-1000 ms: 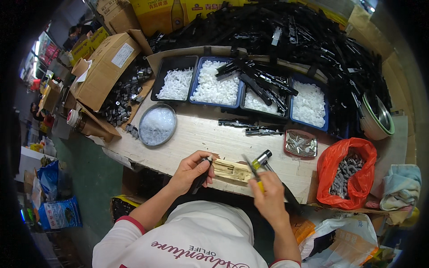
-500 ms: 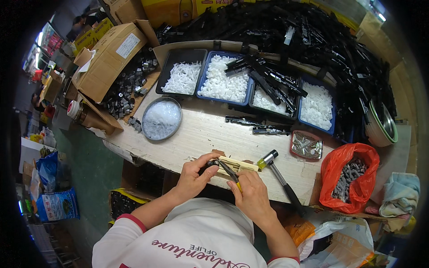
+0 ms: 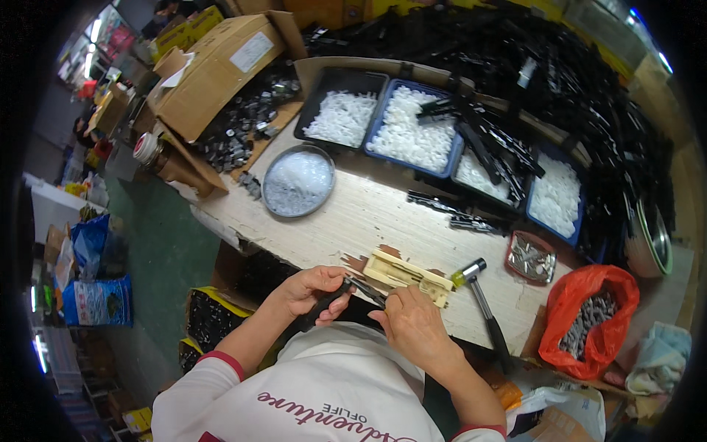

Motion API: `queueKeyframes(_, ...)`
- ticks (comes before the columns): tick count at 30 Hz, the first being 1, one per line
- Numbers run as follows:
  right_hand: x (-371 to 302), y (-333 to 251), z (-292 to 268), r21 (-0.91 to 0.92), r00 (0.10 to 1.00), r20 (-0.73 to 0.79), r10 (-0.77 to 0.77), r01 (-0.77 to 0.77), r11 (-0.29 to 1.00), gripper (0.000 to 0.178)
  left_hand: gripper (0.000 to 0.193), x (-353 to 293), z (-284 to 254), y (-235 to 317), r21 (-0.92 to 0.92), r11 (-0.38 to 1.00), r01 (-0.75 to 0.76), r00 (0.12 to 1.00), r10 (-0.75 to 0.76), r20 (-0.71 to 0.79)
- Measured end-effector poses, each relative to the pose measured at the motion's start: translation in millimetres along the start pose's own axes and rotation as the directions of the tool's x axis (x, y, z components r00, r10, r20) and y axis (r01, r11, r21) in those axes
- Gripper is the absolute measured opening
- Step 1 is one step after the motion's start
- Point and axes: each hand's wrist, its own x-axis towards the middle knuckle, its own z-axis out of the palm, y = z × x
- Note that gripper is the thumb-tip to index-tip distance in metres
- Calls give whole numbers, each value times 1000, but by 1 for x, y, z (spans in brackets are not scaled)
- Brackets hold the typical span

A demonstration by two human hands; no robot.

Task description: The person assembles small mechanical components at a cluttered workbench. They repeatedly pick up a black plastic housing and a small metal pin, insert the pin into the housing, and use a hammer to tap it into place. The person then places the assembled unit into a tray filled with white packing peanuts.

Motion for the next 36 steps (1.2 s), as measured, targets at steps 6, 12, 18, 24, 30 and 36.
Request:
queueKeyframes(6,-12,25,-2,44,910,-370,186,-183,982,18,37,-89,-29,0,853,-223,472,681,706,-193)
queueKeyframes(12,-84,104,-22,-201,680,-601,421,-638,743,20,19,-89,-39,54,907,-39,418,253,965,-75)
queueKeyframes(18,-114,144,-16,-334,633,-643,431,-738,587,21,24,-47,-98,117,713,-254,653,200,967,161)
queueKeyframes(24,-102,136,-23,-316,575,-723,382,-768,557,19,25,-45,-104,118,658,-295,693,265,953,147)
queueKeyframes(30,-52,123,-36,-305,678,-696,238,-579,756,8,19,-51,-94,107,600,-341,724,370,926,79)
queueKeyframes(36,32,146,-43,-383,745,-665,57,-405,830,11,20,-53,-88,97,543,-327,774,362,931,44)
